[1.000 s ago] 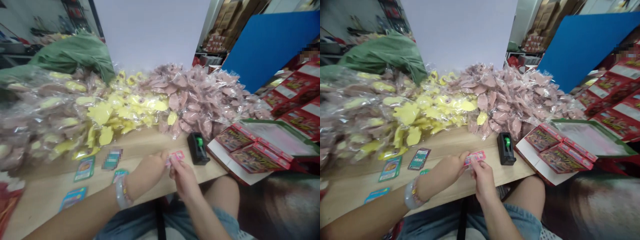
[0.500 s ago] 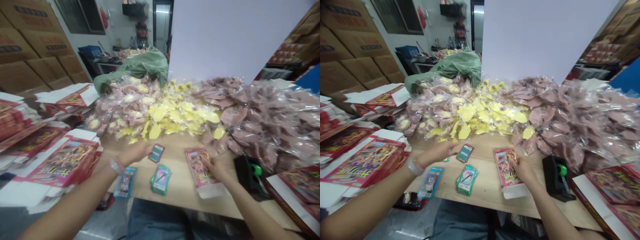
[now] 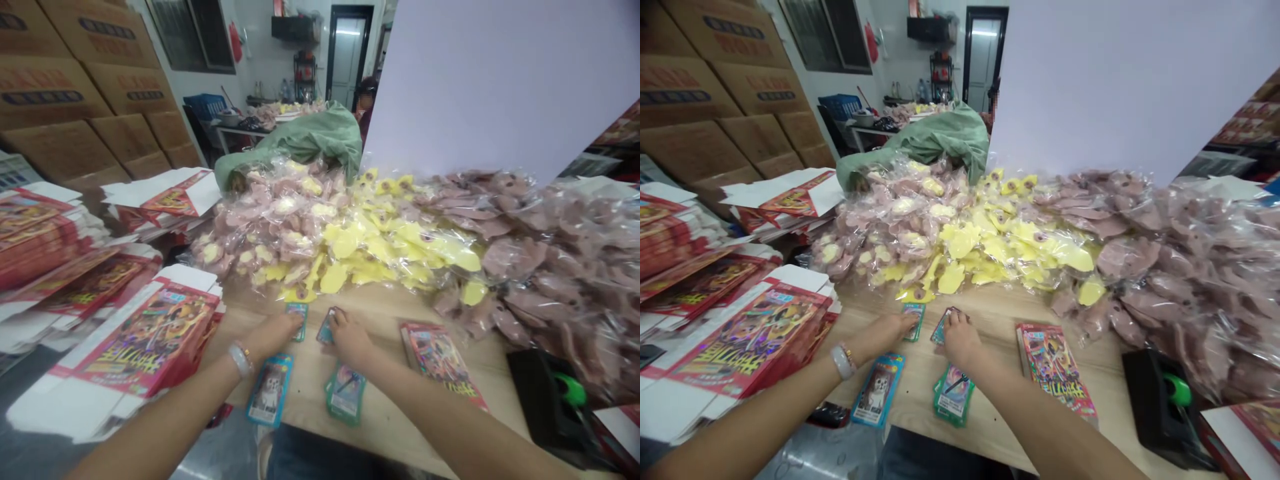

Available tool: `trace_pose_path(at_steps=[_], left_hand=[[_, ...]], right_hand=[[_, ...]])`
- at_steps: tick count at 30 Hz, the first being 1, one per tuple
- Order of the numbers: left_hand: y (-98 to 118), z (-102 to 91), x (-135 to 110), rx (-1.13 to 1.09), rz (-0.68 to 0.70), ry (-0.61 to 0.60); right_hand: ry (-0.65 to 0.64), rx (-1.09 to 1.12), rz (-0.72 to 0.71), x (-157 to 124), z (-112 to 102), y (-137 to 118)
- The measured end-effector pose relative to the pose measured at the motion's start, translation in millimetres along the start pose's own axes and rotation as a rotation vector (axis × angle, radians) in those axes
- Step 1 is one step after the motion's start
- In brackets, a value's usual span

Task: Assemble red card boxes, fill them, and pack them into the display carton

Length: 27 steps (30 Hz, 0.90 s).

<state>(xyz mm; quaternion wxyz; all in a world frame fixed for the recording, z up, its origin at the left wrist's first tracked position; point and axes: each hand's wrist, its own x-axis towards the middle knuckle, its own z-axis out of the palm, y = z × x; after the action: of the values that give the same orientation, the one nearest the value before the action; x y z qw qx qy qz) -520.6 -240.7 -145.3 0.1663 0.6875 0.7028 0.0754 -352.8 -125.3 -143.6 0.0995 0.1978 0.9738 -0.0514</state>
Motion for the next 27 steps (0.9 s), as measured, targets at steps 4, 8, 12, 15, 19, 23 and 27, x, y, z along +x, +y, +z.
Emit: trace_pose_path(at_steps=[4,8,12,15,19,23,27], left_hand=[[5,0.6,1,0.051,-0.046,-0.003],[10,1.5,2,0.060,-0.076,0.010],[15,-6.3,1,0.033,-0.116,0.091],[18,-15.7,-1,-0.030,-0.183,0.210],[20,-21.8,-6,-0.218,-0.234,0.248],[27,-25.9,-10,-0.531,-0.277,0.282],[75,-17.5,7,-0.950,-0.329,0.402]], right_hand=[[-0.006,-0.041,-0.048,-2,8,-7],[-0.028,0.005,-0.085,-2,13,-9],[-0.026,0.122,0.006,-6,9,-2],[0.021,0.234,0.137,-8,9,5],[0.048,0.454,0.162,-7,13,11],[0.179,0.759,0.190,-16,2,16],[0.444,1.095,0.357,-55,-16,28]])
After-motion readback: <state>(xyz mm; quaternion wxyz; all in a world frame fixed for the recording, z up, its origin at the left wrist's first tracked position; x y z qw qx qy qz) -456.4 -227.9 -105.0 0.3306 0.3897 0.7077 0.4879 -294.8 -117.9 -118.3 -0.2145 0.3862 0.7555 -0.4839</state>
